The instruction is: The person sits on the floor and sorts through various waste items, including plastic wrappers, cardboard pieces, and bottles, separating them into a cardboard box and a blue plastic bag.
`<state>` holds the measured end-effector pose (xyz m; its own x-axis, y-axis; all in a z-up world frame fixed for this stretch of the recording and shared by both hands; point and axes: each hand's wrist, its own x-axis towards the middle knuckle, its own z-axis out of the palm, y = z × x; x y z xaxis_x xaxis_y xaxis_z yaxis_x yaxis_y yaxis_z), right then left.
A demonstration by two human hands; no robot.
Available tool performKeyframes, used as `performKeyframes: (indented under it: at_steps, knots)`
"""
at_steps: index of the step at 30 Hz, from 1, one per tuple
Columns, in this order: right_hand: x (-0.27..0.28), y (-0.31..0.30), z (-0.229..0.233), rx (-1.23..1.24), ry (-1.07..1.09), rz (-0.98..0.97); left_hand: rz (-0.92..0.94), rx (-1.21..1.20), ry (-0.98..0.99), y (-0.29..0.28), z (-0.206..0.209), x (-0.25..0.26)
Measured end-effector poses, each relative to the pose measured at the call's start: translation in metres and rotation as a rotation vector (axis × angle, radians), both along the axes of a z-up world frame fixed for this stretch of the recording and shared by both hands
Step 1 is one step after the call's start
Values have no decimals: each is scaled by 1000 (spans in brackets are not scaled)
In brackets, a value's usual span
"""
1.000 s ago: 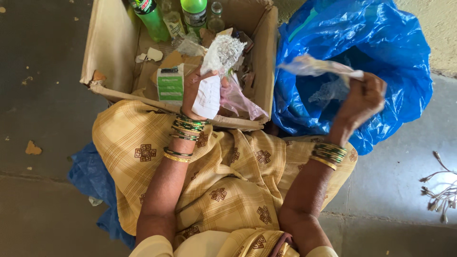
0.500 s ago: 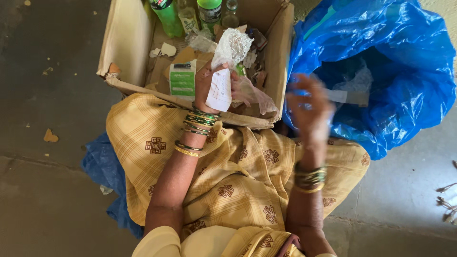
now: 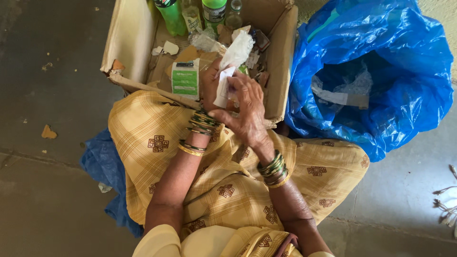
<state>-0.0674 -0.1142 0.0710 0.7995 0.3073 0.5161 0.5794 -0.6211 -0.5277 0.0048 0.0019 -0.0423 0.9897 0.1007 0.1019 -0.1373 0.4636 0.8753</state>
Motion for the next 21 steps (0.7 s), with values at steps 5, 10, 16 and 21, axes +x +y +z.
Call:
performKeyframes:
  at_steps: [5, 10, 16, 21]
  knots:
    - [0, 10, -18, 223, -11, -69, 7, -197, -119, -8, 5, -1]
    - [3, -7, -14, 256, 155, 32, 2, -102, -48, -3, 15, -2]
    - [-10, 13, -22, 223, 306, -194, 189, 188, -123, -9, 20, -4]
    - [5, -16, -55, 521, 487, -198, 139, 14, -45, -11, 16, -5]
